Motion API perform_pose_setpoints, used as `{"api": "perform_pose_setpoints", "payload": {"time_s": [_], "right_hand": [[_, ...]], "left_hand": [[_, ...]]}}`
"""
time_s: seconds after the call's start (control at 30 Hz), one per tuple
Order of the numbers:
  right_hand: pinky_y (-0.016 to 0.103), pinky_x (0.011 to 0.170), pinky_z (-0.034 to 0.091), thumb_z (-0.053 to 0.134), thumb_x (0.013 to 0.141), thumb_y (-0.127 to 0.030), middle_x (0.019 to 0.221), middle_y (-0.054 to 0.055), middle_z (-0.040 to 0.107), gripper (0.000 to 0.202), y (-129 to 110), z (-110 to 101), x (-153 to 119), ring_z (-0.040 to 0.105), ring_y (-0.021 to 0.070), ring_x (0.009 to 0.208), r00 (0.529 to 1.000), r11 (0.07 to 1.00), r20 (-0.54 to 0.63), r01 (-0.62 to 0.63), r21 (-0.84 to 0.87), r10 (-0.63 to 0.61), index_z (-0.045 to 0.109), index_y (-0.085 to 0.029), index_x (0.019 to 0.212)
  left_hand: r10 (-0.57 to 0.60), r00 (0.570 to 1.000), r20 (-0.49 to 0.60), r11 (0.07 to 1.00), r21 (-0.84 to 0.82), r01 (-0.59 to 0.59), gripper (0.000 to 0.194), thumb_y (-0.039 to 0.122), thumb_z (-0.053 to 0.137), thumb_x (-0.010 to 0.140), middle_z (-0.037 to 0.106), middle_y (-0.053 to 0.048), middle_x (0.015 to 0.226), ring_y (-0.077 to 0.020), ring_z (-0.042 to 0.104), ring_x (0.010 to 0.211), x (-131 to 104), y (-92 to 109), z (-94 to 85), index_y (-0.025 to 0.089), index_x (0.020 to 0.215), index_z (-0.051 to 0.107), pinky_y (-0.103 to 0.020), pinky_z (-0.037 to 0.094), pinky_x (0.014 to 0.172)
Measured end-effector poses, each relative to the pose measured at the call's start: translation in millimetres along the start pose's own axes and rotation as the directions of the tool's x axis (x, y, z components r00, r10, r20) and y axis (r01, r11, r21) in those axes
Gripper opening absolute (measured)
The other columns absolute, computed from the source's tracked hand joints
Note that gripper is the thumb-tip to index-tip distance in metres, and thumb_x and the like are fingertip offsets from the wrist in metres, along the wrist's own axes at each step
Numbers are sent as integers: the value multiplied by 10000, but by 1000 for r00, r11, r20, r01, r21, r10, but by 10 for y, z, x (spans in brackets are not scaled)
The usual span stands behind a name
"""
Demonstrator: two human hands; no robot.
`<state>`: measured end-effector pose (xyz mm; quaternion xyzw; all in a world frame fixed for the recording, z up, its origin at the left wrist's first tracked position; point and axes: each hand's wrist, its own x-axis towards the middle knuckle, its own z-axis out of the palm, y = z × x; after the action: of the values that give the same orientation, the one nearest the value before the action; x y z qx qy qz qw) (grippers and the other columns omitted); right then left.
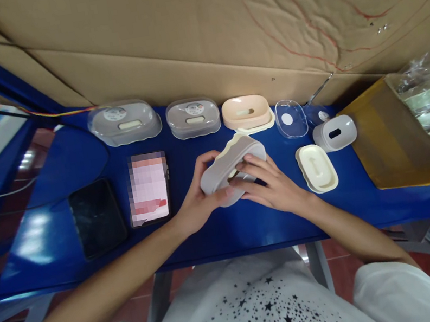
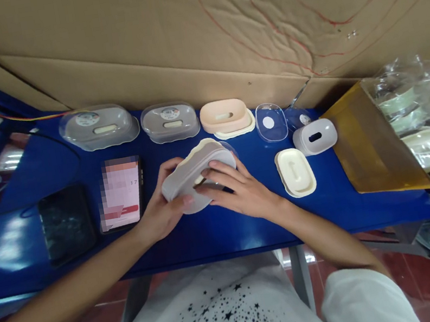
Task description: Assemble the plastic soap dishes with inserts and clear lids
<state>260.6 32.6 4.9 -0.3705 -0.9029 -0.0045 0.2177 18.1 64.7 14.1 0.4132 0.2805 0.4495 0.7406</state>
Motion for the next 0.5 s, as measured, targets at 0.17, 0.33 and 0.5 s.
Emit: {"api": "perform_pose_setpoints", "payload": {"time_s": [0.17, 0.33, 0.5], "right_hand": [[611, 1376, 361, 664, 1105, -284, 1482, 52, 740, 436, 15, -43, -33, 589, 258, 1534, 996, 999, -80, 32, -22, -33, 652, -343, 1537], [639, 1393, 325, 704, 1069, -181, 1490, -27, 734, 608, 26, -85, -95, 621, 249, 1501, 1000, 1000, -12, -12, -26, 12, 592, -495, 1578], [656, 1362, 390, 764, 1037, -211, 1482, -15, 737, 649, 102, -102, -174, 650, 270, 1470, 997, 999, -64, 35, 13, -34, 582, -501, 1588]], "left_hand": [[84, 993, 79, 985, 143, -95, 575, 351, 986, 780, 665, -23, 1214, -216, 608, 1007, 23, 0, -99, 316, 1272, 691, -301, 506, 855], [53, 994, 91, 993, 100, -63, 587, 404, 959, 821, 694, -23, 1334, -236, 645, 1138, 27, 52, -97, 347, 1354, 719, -311, 522, 959], [-122, 982, 145, 985, -101, 137, 757, 506, 959, 817, 651, -70, 1576, -347, 651, 1365, 16, 149, 2, 352, 1503, 677, -410, 562, 1071]]}}
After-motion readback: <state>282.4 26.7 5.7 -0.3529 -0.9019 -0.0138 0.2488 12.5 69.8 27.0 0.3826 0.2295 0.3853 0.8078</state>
